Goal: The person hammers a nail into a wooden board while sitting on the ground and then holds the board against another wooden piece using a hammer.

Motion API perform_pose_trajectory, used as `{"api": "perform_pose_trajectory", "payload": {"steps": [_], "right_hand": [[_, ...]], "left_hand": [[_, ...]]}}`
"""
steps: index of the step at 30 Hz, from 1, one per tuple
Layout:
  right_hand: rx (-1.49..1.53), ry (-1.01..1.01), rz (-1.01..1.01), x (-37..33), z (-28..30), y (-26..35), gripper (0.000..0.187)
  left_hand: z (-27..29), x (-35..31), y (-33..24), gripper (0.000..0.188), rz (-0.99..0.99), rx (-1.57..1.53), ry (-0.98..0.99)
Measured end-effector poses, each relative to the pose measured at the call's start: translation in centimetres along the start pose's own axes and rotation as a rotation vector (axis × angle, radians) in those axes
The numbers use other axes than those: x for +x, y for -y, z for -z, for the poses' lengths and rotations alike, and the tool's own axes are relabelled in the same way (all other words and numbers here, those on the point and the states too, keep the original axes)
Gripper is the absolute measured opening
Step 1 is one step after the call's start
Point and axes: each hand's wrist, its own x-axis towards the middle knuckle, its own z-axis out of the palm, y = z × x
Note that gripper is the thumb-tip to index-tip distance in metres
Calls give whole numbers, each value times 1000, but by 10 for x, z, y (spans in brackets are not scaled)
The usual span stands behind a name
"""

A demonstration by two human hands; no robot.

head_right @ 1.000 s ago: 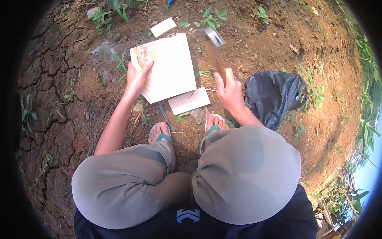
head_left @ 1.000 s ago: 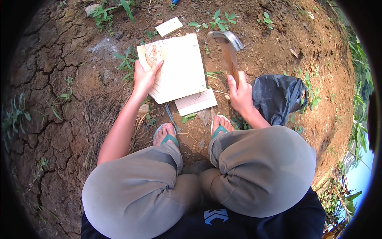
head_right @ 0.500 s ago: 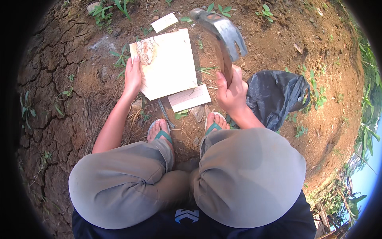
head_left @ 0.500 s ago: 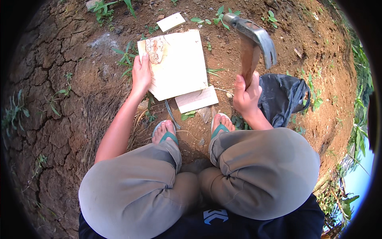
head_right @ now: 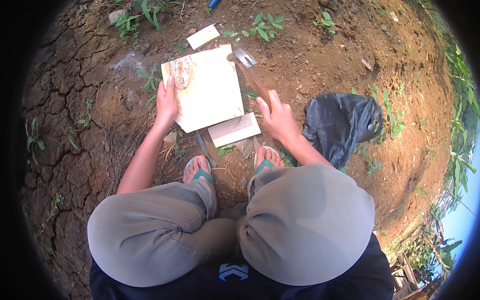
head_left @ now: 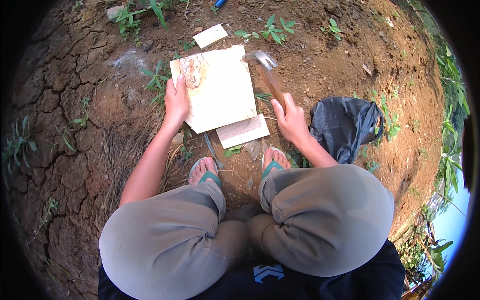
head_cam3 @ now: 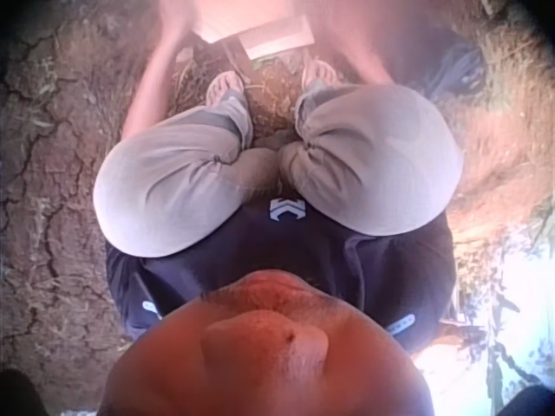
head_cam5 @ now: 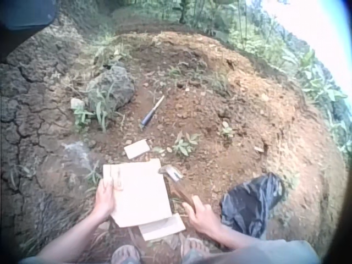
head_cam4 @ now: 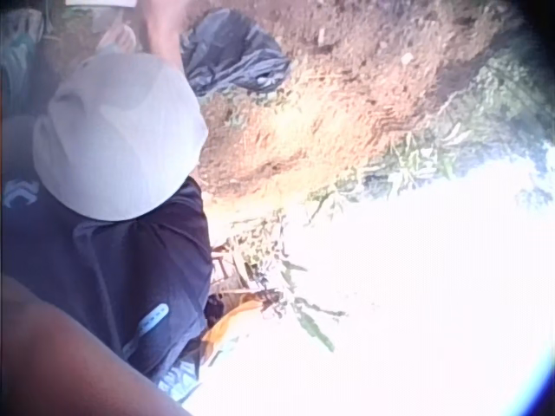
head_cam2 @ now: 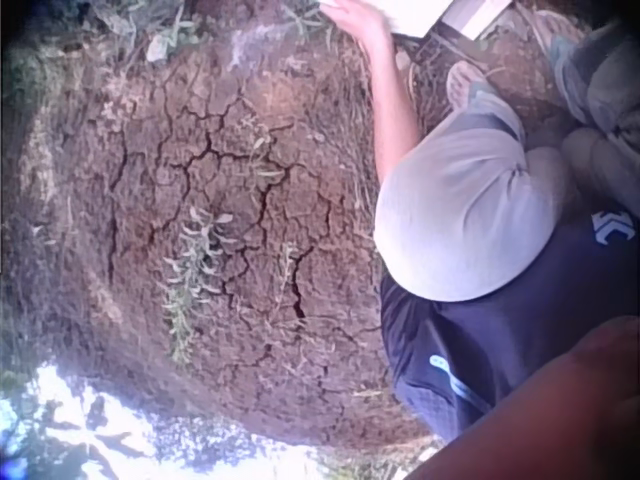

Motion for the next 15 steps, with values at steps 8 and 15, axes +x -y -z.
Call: {"api": "perform_pose_trajectory", "payload": {"steps": [8,15], "right_hand": [[-184,-9,35,7,3,0,27],[45,-107,-8,-5,17,2,22]], "left_hand": [[3,-1,7,53,22,37,7],[5,1,10,53,28,-19,23]]}}
